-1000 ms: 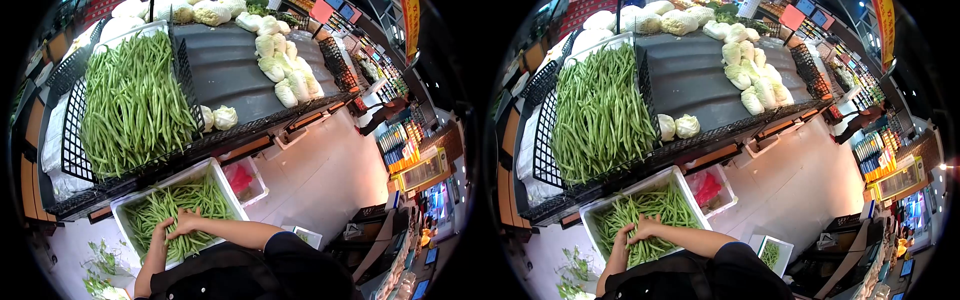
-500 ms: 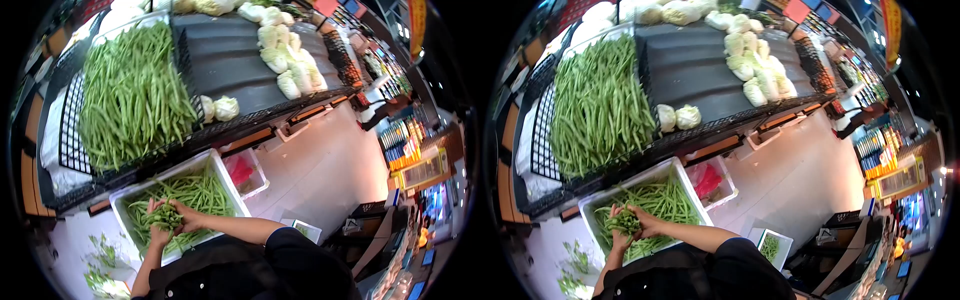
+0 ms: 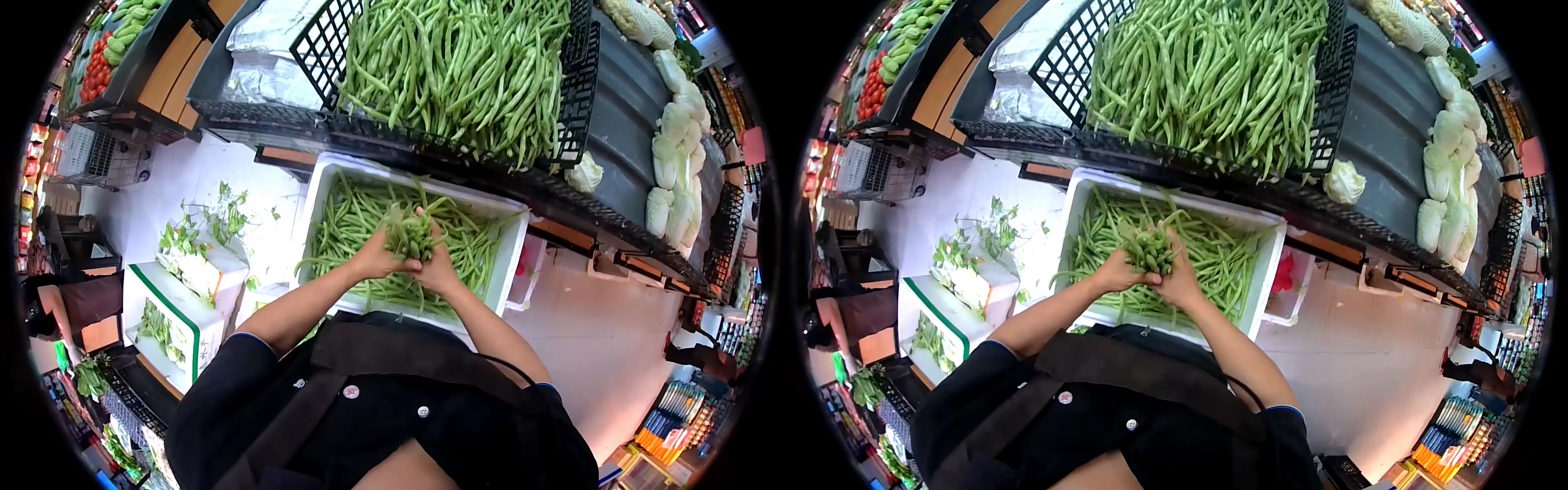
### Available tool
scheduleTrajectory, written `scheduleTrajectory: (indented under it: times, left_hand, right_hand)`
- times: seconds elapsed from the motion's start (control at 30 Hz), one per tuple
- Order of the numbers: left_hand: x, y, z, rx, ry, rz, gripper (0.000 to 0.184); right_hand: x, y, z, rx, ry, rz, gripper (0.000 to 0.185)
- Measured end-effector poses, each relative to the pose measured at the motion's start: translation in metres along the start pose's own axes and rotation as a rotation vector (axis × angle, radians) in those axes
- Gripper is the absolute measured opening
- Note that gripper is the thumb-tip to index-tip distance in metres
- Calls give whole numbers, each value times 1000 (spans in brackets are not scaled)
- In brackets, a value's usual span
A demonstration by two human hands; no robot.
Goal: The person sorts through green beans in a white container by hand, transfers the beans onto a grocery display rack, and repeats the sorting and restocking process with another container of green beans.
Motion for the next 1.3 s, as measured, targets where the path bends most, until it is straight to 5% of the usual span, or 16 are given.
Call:
scheduleTrajectory:
  times: [0.03, 0.07, 0.13, 0.17, 0.23, 0.33, 0.47, 0.6, 0.67, 0.77, 0.8, 0.87, 0.93, 1.13, 1.2, 1.3]
  left_hand:
    - [-4, 6, 18, -96, 51, -58, 80]
    - [-3, 7, -6, -239, 88, -76, 80]
    - [-7, 5, -13, -351, 20, -74, 83]
    - [-15, 1, -22, -187, 70, -18, 86]
    - [-13, -14, -56, 249, 185, 101, 88]
    - [-39, -11, -104, 290, 151, 225, 80]
    - [-96, 2, -213, 255, 294, 317, 45]
    - [-174, 47, -340, 139, 109, 162, 30]
    - [-242, 72, -363, 100, 78, 204, 35]
    - [-295, 115, -386, -117, 13, -47, 56]
    - [-308, 146, -381, -493, 74, -400, 60]
    - [-354, 134, -345, -846, -3, -105, 61]
    - [-364, 150, -319, -1233, 100, -223, 61]
    - [-332, 178, -333, -1234, -72, -437, 51]
    - [-300, 184, -341, -734, -57, -434, 44]
    - [-233, 171, -378, -725, -619, -578, 37]
  right_hand:
    - [6, -1, 11, -84, -363, 93, 88]
    - [10, -7, -12, -1, -448, 154, 87]
    - [5, -3, -16, -70, -239, 117, 81]
    - [1, -1, 1, -372, -316, 113, 76]
    - [-3, 13, 28, -451, -431, 46, 67]
    - [-32, 46, 106, -493, -405, 67, 55]
    - [-107, 98, 185, -644, -449, 142, 32]
    - [-216, 176, 272, -356, -351, 108, 24]
    - [-268, 203, 294, -291, -360, 188, 31]
    - [-333, 250, 293, -129, -258, -5, 36]
    - [-344, 261, 275, 35, -341, -81, 50]
    - [-339, 271, 269, 595, -297, -388, 67]
    - [-374, 291, 204, 760, -363, -395, 108]
    - [-339, 306, 229, 1025, -291, -538, 99]
    - [-312, 300, 264, 866, -139, -623, 87]
    - [-256, 287, 303, 854, 302, -644, 55]
Point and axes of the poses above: each hand's wrist, its own x-axis away from the middle knuckle, its own y-axis out of the back of the hand, z = x × y, the point moved 10 cm from there along -x, towards the middle knuckle, and after that the axes turned 3 degrees about -x, right-handed, at the moved point
